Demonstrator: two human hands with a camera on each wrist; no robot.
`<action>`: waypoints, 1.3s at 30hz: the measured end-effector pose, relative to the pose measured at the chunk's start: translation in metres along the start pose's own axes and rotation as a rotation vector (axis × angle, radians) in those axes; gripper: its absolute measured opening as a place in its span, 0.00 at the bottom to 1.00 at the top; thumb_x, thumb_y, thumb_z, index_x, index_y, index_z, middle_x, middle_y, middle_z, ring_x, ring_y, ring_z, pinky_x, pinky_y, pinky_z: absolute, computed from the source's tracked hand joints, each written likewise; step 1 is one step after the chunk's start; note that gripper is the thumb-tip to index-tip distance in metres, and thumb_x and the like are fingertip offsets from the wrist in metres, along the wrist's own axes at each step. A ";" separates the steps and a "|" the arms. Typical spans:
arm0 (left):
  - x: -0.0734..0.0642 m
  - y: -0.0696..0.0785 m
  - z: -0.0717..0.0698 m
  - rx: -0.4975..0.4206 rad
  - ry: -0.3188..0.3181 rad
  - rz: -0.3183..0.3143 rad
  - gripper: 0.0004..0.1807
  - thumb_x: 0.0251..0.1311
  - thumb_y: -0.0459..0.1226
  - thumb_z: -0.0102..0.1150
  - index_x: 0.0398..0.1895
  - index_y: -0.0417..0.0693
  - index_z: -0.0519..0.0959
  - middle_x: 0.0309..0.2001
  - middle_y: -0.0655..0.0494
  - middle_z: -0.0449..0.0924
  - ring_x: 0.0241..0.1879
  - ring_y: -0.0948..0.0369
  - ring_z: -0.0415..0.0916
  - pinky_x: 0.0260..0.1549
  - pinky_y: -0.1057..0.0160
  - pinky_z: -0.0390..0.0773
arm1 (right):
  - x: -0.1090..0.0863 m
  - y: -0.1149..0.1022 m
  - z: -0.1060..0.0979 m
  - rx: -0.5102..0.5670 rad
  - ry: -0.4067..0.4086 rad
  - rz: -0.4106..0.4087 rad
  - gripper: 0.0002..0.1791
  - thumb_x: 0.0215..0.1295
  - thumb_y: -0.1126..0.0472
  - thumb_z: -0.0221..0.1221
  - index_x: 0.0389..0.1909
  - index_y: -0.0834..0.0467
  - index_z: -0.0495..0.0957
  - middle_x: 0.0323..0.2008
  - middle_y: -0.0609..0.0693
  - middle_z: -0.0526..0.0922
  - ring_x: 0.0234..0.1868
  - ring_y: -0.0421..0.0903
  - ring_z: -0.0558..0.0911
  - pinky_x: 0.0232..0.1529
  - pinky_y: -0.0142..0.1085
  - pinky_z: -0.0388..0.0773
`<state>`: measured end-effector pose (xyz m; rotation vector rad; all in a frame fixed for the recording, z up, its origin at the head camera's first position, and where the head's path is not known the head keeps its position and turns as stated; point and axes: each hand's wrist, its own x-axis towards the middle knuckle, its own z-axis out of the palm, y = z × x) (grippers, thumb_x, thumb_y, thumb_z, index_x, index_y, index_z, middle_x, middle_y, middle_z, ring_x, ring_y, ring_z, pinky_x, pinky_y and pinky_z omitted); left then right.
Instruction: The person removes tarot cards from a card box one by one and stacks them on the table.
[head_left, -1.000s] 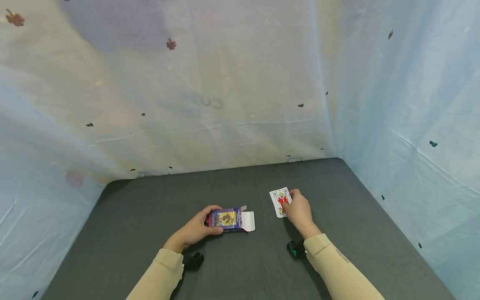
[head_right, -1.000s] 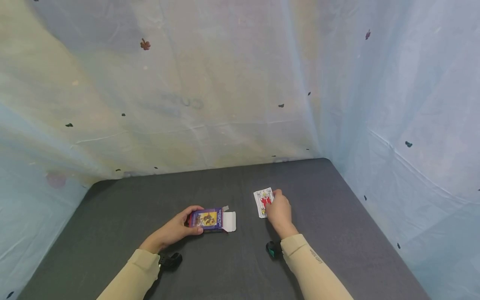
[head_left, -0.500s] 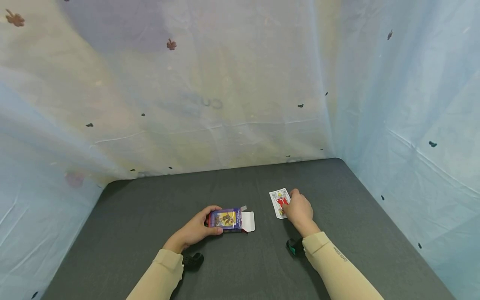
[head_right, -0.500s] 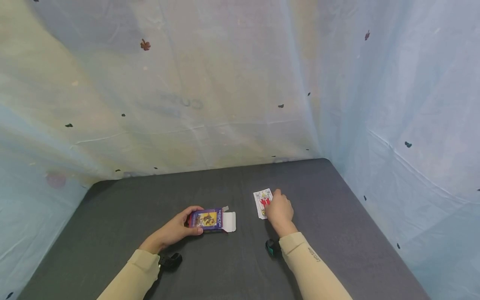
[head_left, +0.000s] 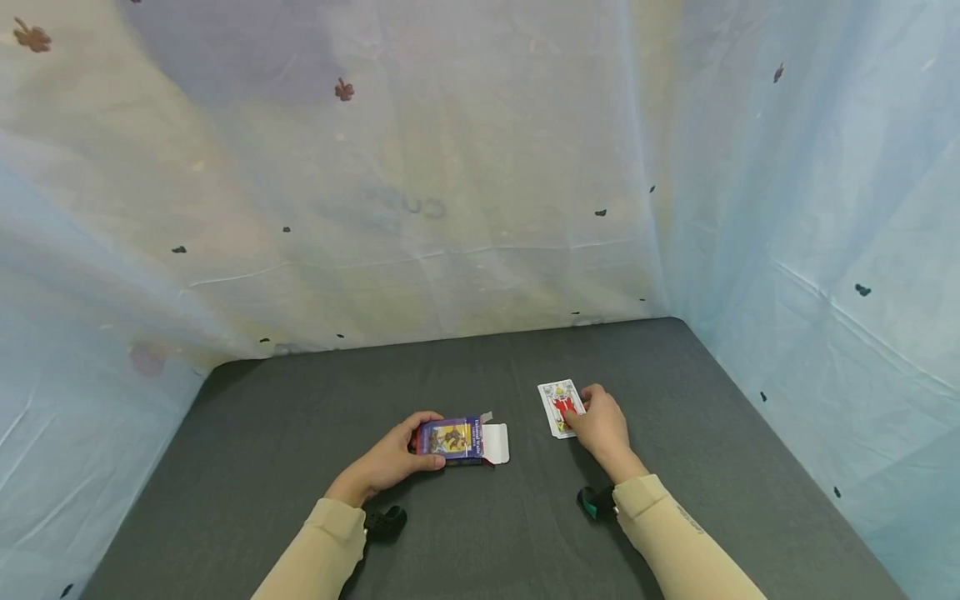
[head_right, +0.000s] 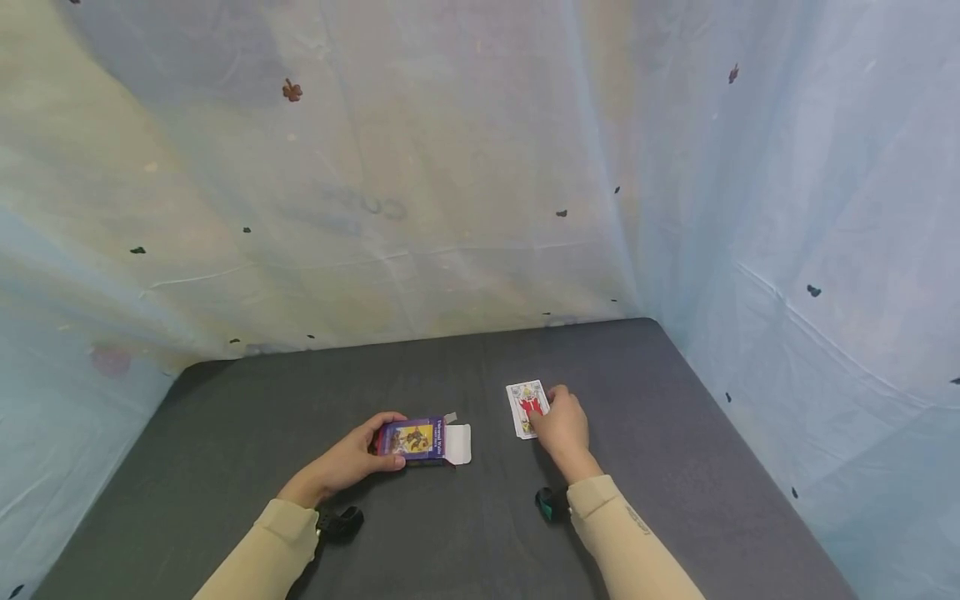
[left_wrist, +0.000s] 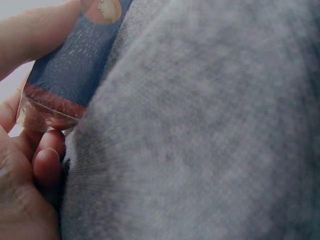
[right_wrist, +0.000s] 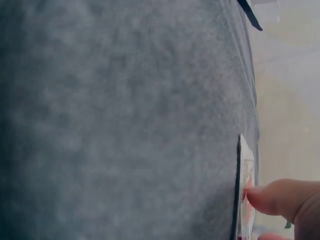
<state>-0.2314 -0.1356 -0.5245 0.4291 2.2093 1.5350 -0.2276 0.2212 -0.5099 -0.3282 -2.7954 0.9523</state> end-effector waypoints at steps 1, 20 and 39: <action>0.000 0.000 0.000 0.001 0.001 0.000 0.38 0.54 0.42 0.71 0.68 0.57 0.64 0.57 0.48 0.68 0.51 0.53 0.69 0.50 0.52 0.70 | 0.000 0.001 0.000 0.005 -0.001 0.001 0.27 0.56 0.58 0.67 0.53 0.68 0.72 0.36 0.59 0.76 0.34 0.53 0.75 0.37 0.47 0.70; 0.001 0.001 0.002 0.008 0.002 -0.002 0.39 0.54 0.43 0.71 0.68 0.56 0.64 0.57 0.48 0.68 0.51 0.53 0.69 0.50 0.51 0.69 | 0.005 0.013 -0.014 0.166 -0.167 0.078 0.26 0.59 0.54 0.66 0.52 0.67 0.74 0.39 0.57 0.76 0.35 0.50 0.74 0.34 0.40 0.70; -0.001 0.004 0.003 0.031 0.013 0.001 0.37 0.55 0.41 0.70 0.68 0.54 0.64 0.57 0.47 0.68 0.51 0.52 0.68 0.50 0.52 0.69 | -0.002 0.020 -0.016 0.259 -0.325 0.042 0.47 0.47 0.52 0.76 0.63 0.67 0.61 0.52 0.60 0.65 0.48 0.53 0.68 0.49 0.46 0.66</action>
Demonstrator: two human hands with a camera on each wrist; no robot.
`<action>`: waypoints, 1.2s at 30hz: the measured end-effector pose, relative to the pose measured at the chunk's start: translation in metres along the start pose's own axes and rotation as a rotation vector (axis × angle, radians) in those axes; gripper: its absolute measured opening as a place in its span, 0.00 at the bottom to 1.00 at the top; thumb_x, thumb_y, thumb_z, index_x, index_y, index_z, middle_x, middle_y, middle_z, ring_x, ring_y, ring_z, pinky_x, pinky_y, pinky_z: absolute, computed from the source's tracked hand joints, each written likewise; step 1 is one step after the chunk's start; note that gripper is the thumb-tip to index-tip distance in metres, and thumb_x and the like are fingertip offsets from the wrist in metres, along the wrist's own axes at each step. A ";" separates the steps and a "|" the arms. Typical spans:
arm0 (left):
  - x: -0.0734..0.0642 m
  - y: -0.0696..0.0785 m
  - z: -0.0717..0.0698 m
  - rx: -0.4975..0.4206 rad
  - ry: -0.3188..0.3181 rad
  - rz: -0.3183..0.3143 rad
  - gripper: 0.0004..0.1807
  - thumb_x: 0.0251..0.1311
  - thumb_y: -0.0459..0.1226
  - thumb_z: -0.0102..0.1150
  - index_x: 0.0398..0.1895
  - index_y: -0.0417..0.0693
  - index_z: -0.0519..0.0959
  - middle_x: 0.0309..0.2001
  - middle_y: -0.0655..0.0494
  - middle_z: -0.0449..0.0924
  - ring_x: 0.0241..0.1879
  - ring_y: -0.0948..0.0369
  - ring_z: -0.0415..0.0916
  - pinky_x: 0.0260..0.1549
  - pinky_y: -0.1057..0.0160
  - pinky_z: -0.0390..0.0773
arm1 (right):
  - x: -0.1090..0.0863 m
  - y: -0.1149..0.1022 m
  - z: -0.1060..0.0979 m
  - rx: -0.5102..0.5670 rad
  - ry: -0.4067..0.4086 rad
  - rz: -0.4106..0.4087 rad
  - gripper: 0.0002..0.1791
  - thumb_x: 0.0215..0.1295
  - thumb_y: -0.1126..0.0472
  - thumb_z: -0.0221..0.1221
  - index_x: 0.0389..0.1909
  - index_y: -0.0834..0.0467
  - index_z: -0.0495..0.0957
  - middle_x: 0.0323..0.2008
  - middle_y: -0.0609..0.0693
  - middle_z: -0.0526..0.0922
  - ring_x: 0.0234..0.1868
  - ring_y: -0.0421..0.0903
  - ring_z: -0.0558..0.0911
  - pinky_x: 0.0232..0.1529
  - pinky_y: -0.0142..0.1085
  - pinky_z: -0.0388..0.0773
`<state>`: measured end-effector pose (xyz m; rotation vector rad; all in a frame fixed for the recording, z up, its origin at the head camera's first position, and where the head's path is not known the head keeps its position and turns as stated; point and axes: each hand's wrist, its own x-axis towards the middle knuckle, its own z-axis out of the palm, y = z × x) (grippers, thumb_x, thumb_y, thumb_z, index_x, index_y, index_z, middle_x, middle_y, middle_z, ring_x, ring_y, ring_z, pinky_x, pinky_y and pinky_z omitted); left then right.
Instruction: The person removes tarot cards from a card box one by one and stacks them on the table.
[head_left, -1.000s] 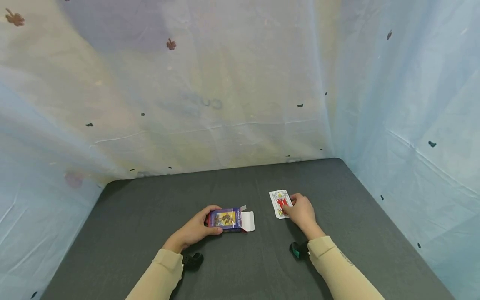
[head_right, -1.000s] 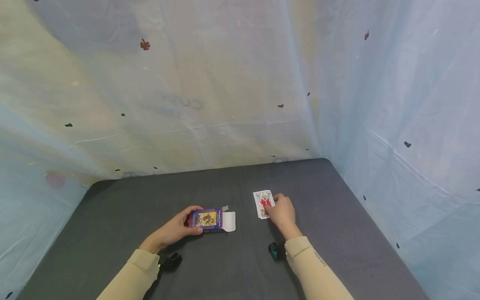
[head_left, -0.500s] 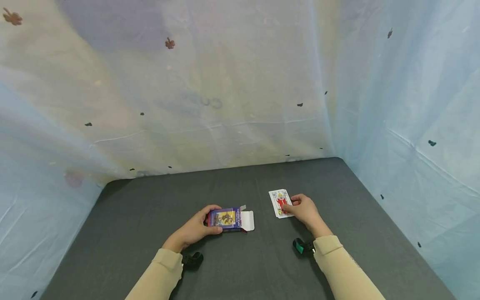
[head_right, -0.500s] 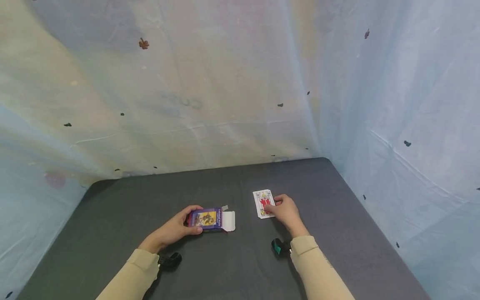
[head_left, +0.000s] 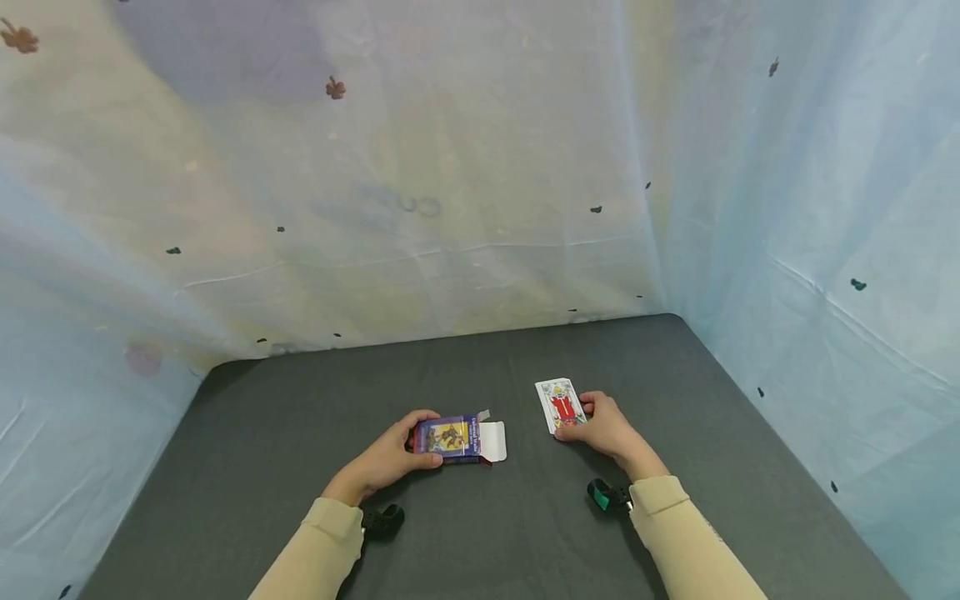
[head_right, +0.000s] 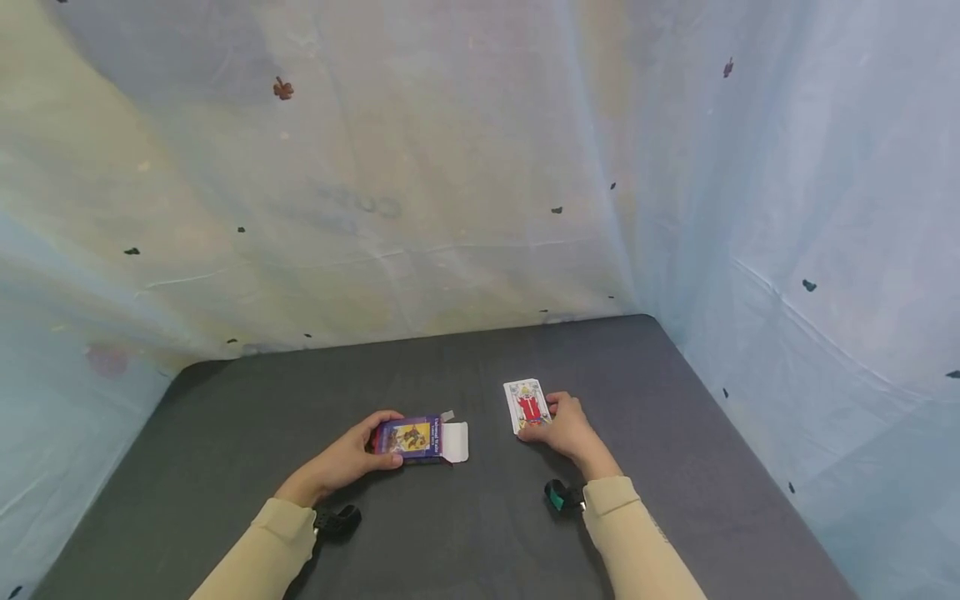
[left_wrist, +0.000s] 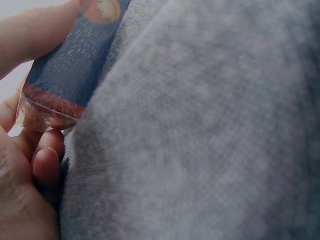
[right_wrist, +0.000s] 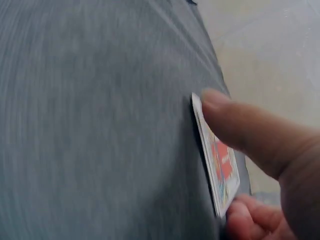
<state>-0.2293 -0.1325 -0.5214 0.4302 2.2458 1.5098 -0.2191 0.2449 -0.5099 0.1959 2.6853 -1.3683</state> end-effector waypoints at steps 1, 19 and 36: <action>0.002 -0.004 -0.001 -0.003 -0.003 -0.002 0.38 0.55 0.42 0.71 0.68 0.54 0.64 0.57 0.47 0.68 0.51 0.52 0.68 0.50 0.52 0.69 | 0.000 0.001 -0.002 -0.012 -0.016 -0.014 0.47 0.47 0.53 0.76 0.62 0.67 0.61 0.52 0.60 0.65 0.48 0.53 0.68 0.48 0.46 0.66; 0.000 -0.001 -0.003 -0.010 -0.012 0.004 0.38 0.53 0.44 0.72 0.67 0.56 0.64 0.57 0.48 0.68 0.51 0.53 0.68 0.50 0.52 0.68 | 0.001 0.005 -0.002 -0.082 0.004 -0.077 0.39 0.50 0.56 0.74 0.57 0.67 0.66 0.48 0.60 0.65 0.45 0.52 0.67 0.47 0.46 0.64; 0.000 -0.002 -0.002 -0.005 -0.008 -0.013 0.38 0.54 0.43 0.71 0.68 0.56 0.64 0.58 0.48 0.67 0.51 0.52 0.68 0.51 0.50 0.68 | 0.000 0.003 -0.001 -0.108 0.017 -0.053 0.38 0.51 0.56 0.74 0.58 0.64 0.67 0.49 0.59 0.65 0.46 0.53 0.67 0.48 0.47 0.64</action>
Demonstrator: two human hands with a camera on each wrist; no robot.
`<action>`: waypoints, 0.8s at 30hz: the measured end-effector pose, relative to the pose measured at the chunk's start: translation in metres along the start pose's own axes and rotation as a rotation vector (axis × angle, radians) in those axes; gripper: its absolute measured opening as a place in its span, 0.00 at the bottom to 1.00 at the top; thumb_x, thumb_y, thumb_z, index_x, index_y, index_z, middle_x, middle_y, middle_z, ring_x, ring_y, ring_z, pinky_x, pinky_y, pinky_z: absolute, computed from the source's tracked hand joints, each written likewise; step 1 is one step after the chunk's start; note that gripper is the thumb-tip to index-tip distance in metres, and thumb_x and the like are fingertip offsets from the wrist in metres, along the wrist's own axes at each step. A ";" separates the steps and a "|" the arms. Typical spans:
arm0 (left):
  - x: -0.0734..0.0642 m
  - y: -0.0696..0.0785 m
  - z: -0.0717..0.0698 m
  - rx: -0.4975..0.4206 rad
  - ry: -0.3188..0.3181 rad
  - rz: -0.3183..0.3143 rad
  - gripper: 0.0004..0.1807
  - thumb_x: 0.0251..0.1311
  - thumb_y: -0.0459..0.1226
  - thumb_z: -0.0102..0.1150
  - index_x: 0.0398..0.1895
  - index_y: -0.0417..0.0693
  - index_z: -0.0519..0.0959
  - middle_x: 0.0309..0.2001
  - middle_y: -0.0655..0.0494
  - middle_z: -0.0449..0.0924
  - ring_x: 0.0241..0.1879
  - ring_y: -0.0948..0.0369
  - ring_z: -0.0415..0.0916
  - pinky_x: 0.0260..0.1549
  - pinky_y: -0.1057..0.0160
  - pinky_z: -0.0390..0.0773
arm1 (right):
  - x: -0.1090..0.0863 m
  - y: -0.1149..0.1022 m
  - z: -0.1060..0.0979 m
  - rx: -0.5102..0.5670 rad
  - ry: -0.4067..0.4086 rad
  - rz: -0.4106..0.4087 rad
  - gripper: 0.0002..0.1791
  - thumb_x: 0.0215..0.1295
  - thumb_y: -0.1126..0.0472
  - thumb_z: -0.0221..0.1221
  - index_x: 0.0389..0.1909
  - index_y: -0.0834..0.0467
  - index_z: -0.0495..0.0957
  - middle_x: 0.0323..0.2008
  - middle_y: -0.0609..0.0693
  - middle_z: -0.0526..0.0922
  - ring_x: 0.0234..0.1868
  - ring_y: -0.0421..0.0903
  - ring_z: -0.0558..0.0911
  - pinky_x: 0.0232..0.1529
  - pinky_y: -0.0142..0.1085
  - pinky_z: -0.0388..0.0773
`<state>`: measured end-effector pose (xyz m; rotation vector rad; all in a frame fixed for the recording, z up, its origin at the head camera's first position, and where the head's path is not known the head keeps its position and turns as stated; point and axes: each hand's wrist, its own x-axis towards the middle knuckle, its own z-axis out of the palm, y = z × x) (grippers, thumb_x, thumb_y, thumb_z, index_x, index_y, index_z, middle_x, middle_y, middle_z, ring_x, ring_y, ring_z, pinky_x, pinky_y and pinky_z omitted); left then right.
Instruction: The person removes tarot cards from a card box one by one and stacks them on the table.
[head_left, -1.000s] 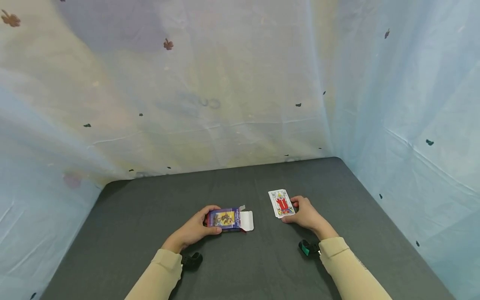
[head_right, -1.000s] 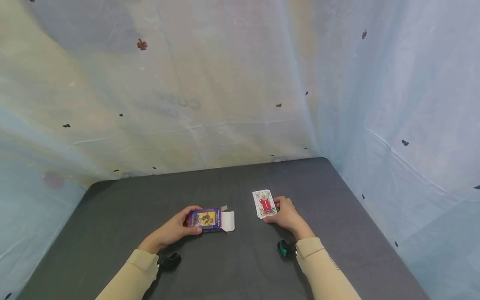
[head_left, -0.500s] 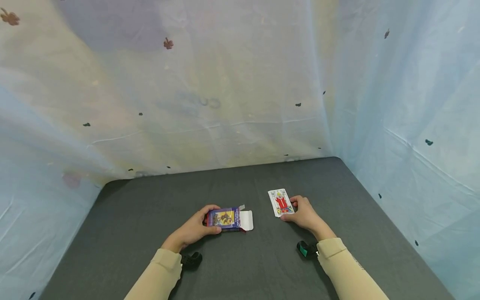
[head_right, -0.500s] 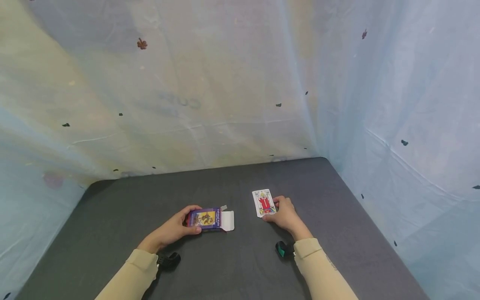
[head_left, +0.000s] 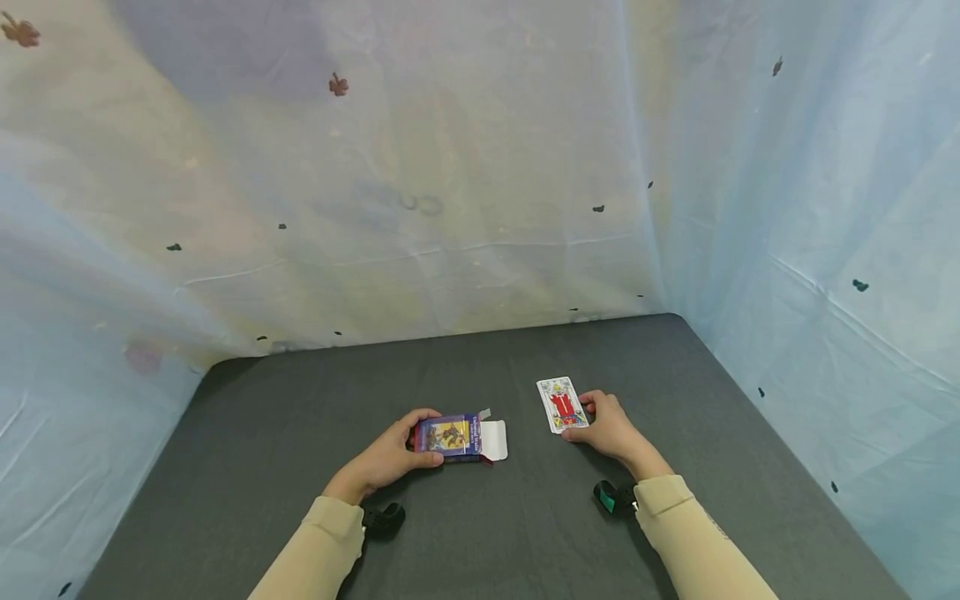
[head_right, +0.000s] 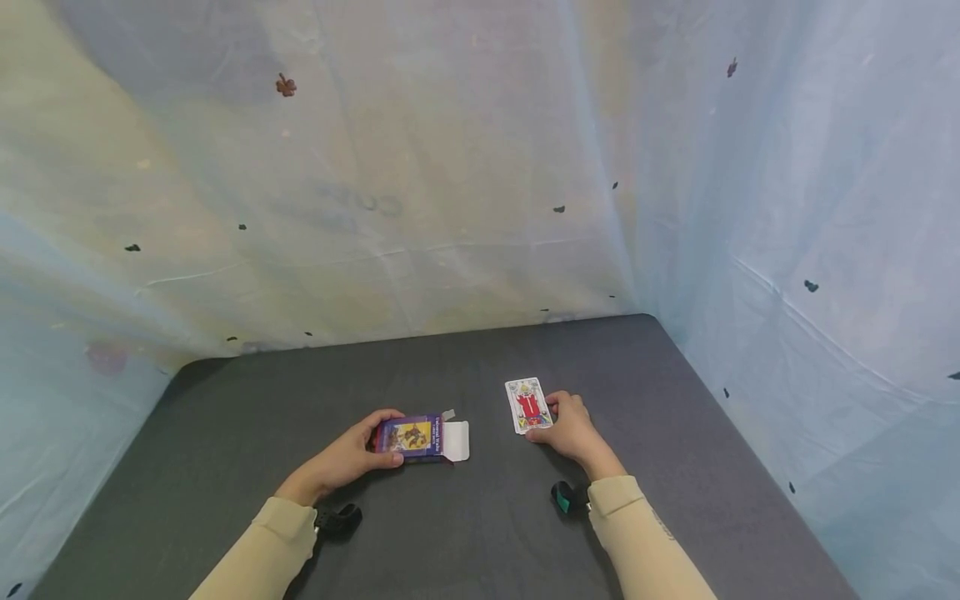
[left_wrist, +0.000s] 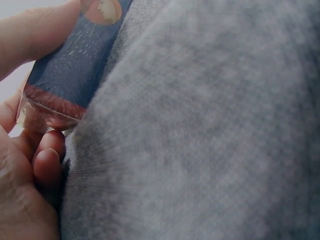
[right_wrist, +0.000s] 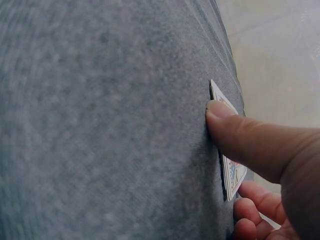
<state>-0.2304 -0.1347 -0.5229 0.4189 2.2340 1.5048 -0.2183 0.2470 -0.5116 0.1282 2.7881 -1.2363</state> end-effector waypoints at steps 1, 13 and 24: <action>0.000 -0.001 0.000 0.001 -0.002 0.001 0.38 0.54 0.44 0.71 0.68 0.57 0.64 0.58 0.48 0.67 0.52 0.53 0.68 0.51 0.51 0.69 | 0.000 0.000 0.000 -0.001 -0.002 0.000 0.38 0.51 0.55 0.74 0.58 0.64 0.67 0.49 0.59 0.65 0.46 0.53 0.67 0.48 0.47 0.64; 0.003 -0.002 -0.002 0.023 -0.007 0.006 0.40 0.52 0.47 0.72 0.68 0.57 0.64 0.57 0.49 0.68 0.52 0.53 0.69 0.51 0.52 0.68 | -0.001 -0.006 0.002 0.022 0.065 -0.025 0.41 0.55 0.48 0.70 0.62 0.64 0.64 0.51 0.60 0.67 0.47 0.53 0.69 0.47 0.47 0.67; 0.002 -0.003 -0.002 0.001 -0.014 0.004 0.38 0.53 0.45 0.72 0.67 0.58 0.64 0.56 0.48 0.68 0.50 0.53 0.69 0.50 0.53 0.69 | -0.010 -0.047 0.033 0.199 0.028 -0.221 0.27 0.59 0.54 0.69 0.57 0.59 0.73 0.46 0.57 0.77 0.38 0.47 0.73 0.36 0.39 0.70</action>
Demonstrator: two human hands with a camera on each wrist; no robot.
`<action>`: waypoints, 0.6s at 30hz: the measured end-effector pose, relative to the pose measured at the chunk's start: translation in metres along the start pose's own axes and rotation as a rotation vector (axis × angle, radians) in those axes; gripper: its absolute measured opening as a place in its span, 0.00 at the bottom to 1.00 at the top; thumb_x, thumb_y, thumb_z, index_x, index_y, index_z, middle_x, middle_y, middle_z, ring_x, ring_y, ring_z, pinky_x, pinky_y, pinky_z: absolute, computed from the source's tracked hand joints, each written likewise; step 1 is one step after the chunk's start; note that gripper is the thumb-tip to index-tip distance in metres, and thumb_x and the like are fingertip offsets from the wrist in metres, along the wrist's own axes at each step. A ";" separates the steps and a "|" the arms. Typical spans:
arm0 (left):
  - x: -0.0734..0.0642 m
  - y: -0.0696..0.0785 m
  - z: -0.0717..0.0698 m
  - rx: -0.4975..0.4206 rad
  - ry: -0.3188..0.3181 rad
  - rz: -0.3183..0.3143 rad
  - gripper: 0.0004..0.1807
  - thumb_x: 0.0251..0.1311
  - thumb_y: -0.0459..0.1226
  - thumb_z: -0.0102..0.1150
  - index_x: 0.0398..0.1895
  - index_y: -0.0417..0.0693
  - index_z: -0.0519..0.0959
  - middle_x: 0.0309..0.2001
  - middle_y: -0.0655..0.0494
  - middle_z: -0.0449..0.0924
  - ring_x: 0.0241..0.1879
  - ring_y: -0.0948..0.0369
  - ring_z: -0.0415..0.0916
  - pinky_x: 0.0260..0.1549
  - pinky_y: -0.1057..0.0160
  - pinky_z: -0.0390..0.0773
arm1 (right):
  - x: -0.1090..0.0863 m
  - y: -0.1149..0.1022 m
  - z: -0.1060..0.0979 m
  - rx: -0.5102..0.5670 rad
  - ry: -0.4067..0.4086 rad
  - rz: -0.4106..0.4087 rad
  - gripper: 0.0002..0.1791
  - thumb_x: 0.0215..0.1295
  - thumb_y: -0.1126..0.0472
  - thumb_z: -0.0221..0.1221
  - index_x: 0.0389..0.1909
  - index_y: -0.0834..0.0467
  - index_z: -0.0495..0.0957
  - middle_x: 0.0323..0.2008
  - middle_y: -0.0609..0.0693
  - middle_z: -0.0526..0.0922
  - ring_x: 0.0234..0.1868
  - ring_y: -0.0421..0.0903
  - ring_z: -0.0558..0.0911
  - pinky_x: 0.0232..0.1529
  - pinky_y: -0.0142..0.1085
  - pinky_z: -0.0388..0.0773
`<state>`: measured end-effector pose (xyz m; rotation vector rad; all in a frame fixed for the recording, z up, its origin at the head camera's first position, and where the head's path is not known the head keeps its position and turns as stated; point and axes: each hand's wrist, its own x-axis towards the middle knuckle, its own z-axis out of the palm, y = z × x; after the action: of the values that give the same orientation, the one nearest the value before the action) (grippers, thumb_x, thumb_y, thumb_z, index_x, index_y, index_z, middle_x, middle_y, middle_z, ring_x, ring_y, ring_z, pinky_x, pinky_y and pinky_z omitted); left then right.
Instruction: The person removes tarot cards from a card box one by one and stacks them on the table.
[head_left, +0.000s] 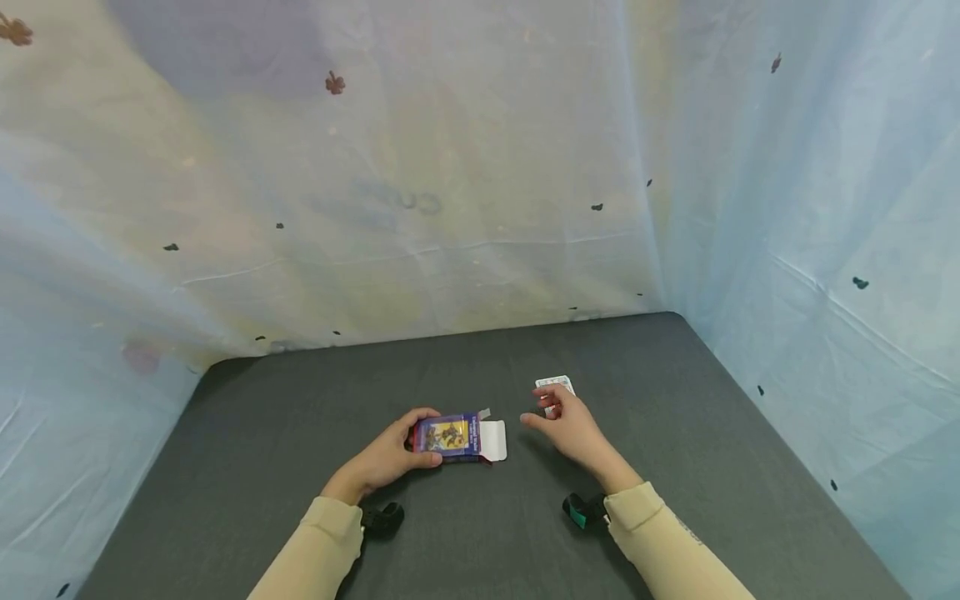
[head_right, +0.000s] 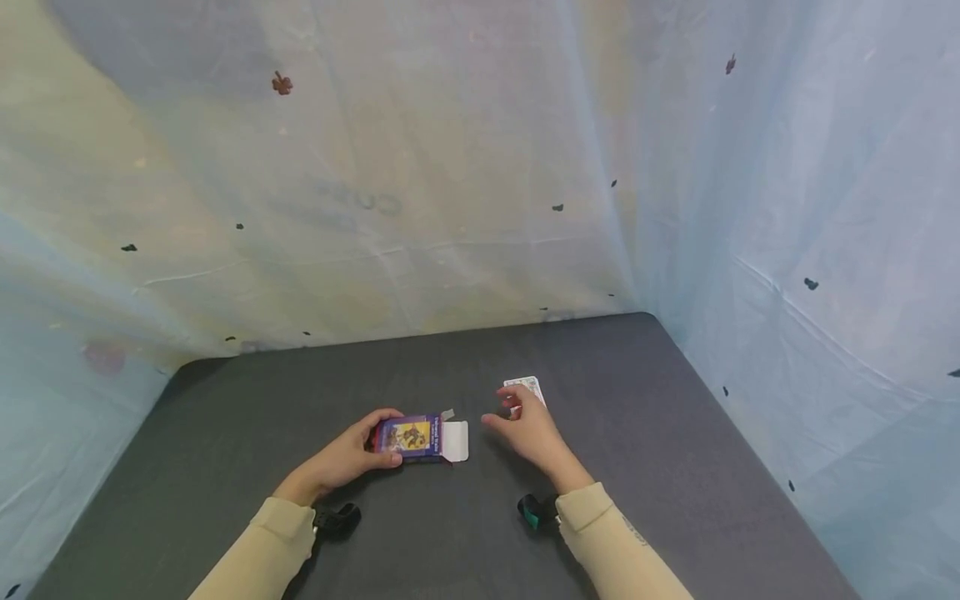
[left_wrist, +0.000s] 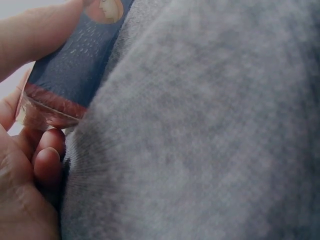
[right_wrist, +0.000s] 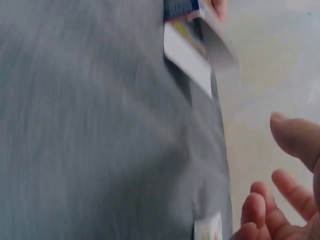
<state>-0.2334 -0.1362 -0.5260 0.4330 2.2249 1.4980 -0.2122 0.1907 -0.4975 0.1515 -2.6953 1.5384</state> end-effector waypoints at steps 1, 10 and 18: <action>-0.003 0.004 0.000 -0.006 -0.003 0.002 0.38 0.54 0.44 0.72 0.67 0.57 0.64 0.56 0.48 0.68 0.50 0.53 0.69 0.50 0.53 0.68 | 0.000 -0.002 0.004 0.026 -0.017 -0.004 0.26 0.59 0.55 0.69 0.56 0.59 0.74 0.46 0.57 0.77 0.37 0.47 0.73 0.35 0.38 0.70; -0.017 0.032 0.004 -0.035 0.006 0.010 0.36 0.56 0.38 0.70 0.67 0.49 0.64 0.55 0.46 0.69 0.50 0.51 0.68 0.51 0.51 0.68 | 0.003 -0.018 0.037 0.033 -0.150 -0.050 0.17 0.61 0.56 0.67 0.49 0.57 0.79 0.39 0.50 0.79 0.30 0.46 0.72 0.26 0.36 0.70; -0.006 0.013 0.002 -0.048 -0.003 0.016 0.35 0.56 0.38 0.70 0.66 0.51 0.65 0.55 0.46 0.69 0.50 0.51 0.69 0.50 0.53 0.69 | 0.009 -0.016 0.051 -0.018 -0.189 -0.073 0.15 0.61 0.58 0.67 0.47 0.57 0.79 0.37 0.49 0.77 0.31 0.44 0.71 0.29 0.35 0.69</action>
<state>-0.2268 -0.1325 -0.5131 0.4386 2.1833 1.5543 -0.2188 0.1380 -0.5090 0.4098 -2.8075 1.5530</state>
